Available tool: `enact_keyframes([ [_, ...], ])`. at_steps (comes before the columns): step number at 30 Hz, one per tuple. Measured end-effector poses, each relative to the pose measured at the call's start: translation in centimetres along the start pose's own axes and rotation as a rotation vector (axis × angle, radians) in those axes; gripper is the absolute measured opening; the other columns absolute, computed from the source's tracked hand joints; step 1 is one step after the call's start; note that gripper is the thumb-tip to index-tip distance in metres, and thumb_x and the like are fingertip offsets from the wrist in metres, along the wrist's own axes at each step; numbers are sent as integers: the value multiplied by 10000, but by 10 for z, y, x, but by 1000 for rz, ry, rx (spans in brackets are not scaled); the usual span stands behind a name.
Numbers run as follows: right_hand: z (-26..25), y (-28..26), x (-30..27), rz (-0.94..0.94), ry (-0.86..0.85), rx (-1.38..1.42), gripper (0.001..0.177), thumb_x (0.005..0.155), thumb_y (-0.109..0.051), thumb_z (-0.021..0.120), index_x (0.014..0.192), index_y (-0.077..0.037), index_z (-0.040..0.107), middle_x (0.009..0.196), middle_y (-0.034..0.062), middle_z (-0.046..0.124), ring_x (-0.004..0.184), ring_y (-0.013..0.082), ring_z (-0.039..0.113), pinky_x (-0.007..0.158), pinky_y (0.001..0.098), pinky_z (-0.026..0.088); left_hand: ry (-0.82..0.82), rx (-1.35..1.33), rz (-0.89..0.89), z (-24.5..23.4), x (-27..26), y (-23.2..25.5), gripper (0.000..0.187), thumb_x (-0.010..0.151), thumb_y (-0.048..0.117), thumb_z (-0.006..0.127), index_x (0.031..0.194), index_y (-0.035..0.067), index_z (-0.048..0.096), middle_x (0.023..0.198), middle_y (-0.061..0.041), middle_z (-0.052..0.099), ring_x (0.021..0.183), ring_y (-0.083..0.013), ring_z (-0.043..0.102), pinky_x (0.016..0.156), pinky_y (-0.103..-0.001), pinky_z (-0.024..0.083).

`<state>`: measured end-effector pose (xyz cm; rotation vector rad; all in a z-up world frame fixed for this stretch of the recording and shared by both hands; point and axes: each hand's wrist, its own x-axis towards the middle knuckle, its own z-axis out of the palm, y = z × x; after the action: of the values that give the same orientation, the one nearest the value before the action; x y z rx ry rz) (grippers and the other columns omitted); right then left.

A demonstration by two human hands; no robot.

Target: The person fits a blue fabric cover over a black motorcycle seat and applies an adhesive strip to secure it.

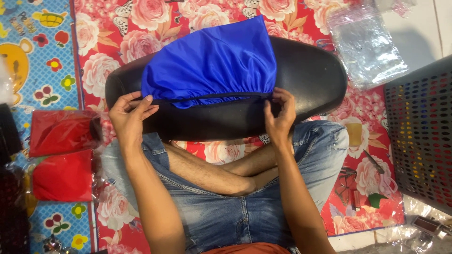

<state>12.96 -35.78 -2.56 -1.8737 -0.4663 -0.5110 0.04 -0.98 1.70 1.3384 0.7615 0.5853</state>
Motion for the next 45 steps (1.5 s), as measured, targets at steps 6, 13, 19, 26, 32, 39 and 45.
enact_keyframes([
  [6, -5, 5, 6, -82, -34, -97, 269, 871, 120, 807, 1077, -50, 779, 1035, 128, 750, 988, 328, 719, 867, 426, 554, 29, -56, -15, -5, 12, -27, 358, 846, -11, 855, 1134, -89, 658, 830, -209, 626, 729, -391, 762, 715, -471, 704],
  [13, -5, 17, -2, -95, -2, -156, 258, 905, 153, 874, 1029, -63, 804, 999, 120, 763, 931, 302, 706, 863, 402, 537, 46, -164, -36, -8, 20, -41, 410, 788, -30, 878, 1121, -128, 661, 817, -260, 639, 691, -438, 747, 660, -509, 682],
  [19, 3, 14, -11, -162, 55, -95, 116, 1033, 212, 782, 1053, 109, 731, 1038, 250, 723, 975, 359, 679, 917, 434, 525, 37, -205, -85, -4, 14, -21, 297, 778, -16, 829, 1038, -60, 693, 689, -150, 623, 697, -265, 736, 695, -435, 713],
  [26, 5, -28, -8, -134, -16, -168, 242, 970, 103, 700, 1197, 130, 618, 1132, 270, 627, 944, 385, 590, 864, 458, 500, 12, -133, -138, -1, 0, 14, 295, 800, 32, 826, 1045, -60, 691, 688, -139, 655, 675, -268, 750, 708, -378, 704],
  [32, 36, -17, -36, -472, -104, -293, 210, 901, 50, 931, 992, -40, 765, 1071, 190, 655, 987, 373, 603, 948, 525, 406, 1, -142, -135, -1, 2, 8, 276, 805, 28, 823, 1033, -52, 690, 683, -134, 645, 663, -254, 741, 710, -384, 707],
  [39, 70, -37, -29, -560, -160, -251, 178, 929, 91, 810, 1050, -37, 832, 1063, 130, 759, 789, 310, 635, 724, 380, 479, -1, -152, -53, -4, 2, 4, 371, 799, -45, 826, 1107, -166, 658, 828, -302, 660, 721, -418, 749, 668, -433, 695],
  [45, 72, -25, -25, -557, -158, -327, 187, 929, 66, 811, 1042, -80, 842, 1013, 89, 761, 739, 257, 620, 687, 344, 517, -5, -149, -63, -2, 4, 1, 378, 795, -41, 836, 1102, -167, 656, 824, -298, 663, 712, -407, 752, 662, -430, 696],
])
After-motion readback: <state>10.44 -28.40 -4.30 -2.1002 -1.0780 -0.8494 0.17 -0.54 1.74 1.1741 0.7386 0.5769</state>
